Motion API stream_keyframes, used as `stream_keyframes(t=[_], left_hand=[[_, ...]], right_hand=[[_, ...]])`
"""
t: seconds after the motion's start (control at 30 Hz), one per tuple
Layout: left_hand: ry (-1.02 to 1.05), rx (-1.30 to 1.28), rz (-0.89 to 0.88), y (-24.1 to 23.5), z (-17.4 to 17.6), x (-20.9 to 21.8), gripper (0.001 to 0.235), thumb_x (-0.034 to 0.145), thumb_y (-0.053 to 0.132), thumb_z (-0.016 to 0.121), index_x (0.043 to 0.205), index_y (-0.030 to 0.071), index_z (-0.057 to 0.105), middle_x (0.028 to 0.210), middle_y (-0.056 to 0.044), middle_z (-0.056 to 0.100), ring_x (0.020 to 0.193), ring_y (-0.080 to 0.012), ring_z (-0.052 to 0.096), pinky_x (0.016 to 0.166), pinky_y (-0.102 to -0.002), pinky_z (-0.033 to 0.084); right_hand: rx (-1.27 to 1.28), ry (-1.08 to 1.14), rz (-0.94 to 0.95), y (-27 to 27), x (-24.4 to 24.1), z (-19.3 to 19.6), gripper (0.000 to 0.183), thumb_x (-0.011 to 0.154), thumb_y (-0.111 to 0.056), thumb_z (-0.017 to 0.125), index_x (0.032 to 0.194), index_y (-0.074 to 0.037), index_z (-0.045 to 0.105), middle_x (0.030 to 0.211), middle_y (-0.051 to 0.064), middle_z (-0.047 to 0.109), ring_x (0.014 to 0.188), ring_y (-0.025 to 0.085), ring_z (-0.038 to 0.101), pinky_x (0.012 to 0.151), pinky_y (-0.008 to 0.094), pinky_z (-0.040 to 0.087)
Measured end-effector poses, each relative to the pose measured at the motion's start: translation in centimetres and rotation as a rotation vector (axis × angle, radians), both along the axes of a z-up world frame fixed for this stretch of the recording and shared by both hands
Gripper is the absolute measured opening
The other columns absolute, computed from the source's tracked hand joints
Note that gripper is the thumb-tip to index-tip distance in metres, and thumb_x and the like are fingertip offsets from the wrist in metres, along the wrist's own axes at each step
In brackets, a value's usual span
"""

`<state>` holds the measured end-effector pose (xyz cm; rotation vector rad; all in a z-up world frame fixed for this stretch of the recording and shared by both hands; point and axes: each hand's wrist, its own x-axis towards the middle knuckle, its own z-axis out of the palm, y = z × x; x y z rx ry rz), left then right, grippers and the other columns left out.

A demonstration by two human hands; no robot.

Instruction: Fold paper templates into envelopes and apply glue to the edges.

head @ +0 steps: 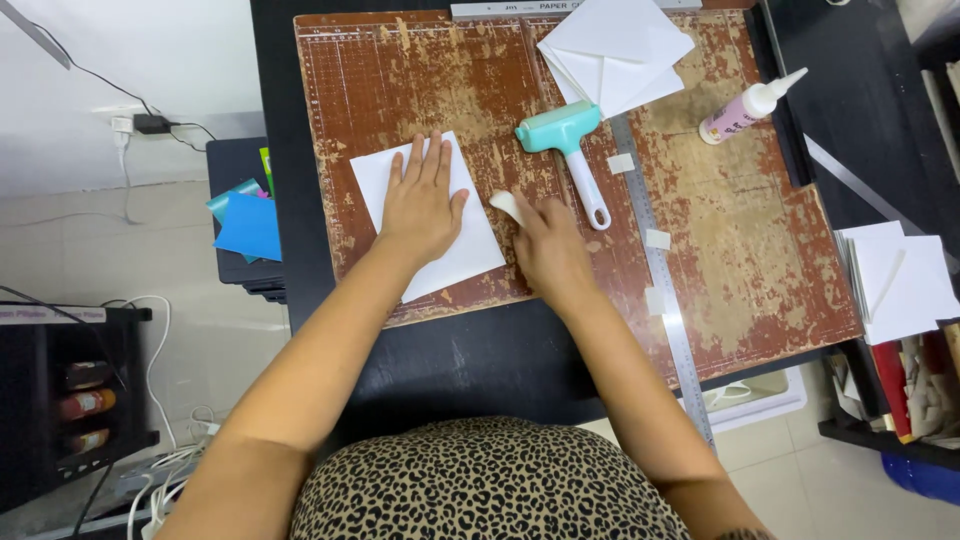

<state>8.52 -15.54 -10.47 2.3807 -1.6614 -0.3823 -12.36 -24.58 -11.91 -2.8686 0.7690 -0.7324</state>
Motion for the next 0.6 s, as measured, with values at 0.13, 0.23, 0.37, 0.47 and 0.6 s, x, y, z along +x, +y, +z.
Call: stream_keyframes(t=[0.13,0.23,0.37,0.47,0.6], left_hand=[[-0.005,0.001,0.001,0.3,0.6,0.0,0.069,0.107,0.040,0.026,0.164,0.003,0.015,0.173,-0.014,0.006,0.159,-0.0322,-0.001,0.124,-0.059,-0.007],[0.002,-0.002,0.014,0.2,0.1,0.0,0.068,0.107,0.039,0.027,0.164,0.006,0.014,0.173,-0.012,0.005,0.159,-0.0306,-0.002,0.125,-0.060,-0.007],[0.007,-0.003,0.012,0.1,0.1,0.1,0.067,0.107,0.038,0.026,0.164,0.006,0.014,0.173,-0.011,0.004,0.159,-0.0301,-0.002,0.125,-0.060,-0.007],[0.015,-0.010,0.011,0.2,0.3,0.1,0.067,0.106,0.037,0.026,0.164,0.006,0.015,0.173,-0.012,0.005,0.159,-0.0304,-0.002,0.124,-0.060,-0.007],[0.021,-0.021,0.011,0.3,0.3,0.0,0.067,0.106,0.036,0.026,0.164,0.005,0.015,0.173,-0.012,0.005,0.159,-0.0313,-0.001,0.124,-0.061,-0.008]], right_hand=[[-0.017,-0.004,0.089,-3.6,6.5,-1.4,0.047,0.088,-0.010,0.063,0.134,-0.008,0.069,0.096,0.014,0.059,0.088,0.033,0.065,0.077,0.041,0.055],[0.016,0.011,0.145,-5.8,9.5,-2.4,0.040,0.089,-0.011,0.062,0.128,-0.012,0.073,0.096,0.013,0.057,0.089,0.034,0.065,0.078,0.040,0.056],[0.020,0.047,0.181,-5.8,9.3,-1.4,0.042,0.089,-0.010,0.060,0.128,-0.016,0.074,0.093,0.010,0.055,0.084,0.030,0.065,0.075,0.036,0.056],[0.026,0.092,0.170,-4.3,7.2,-1.1,0.044,0.089,-0.010,0.059,0.130,-0.017,0.073,0.093,0.009,0.054,0.085,0.030,0.065,0.075,0.036,0.056],[0.112,0.173,0.130,-1.1,3.7,0.3,0.041,0.090,-0.012,0.060,0.129,-0.015,0.074,0.095,0.010,0.058,0.086,0.032,0.067,0.074,0.040,0.057]])
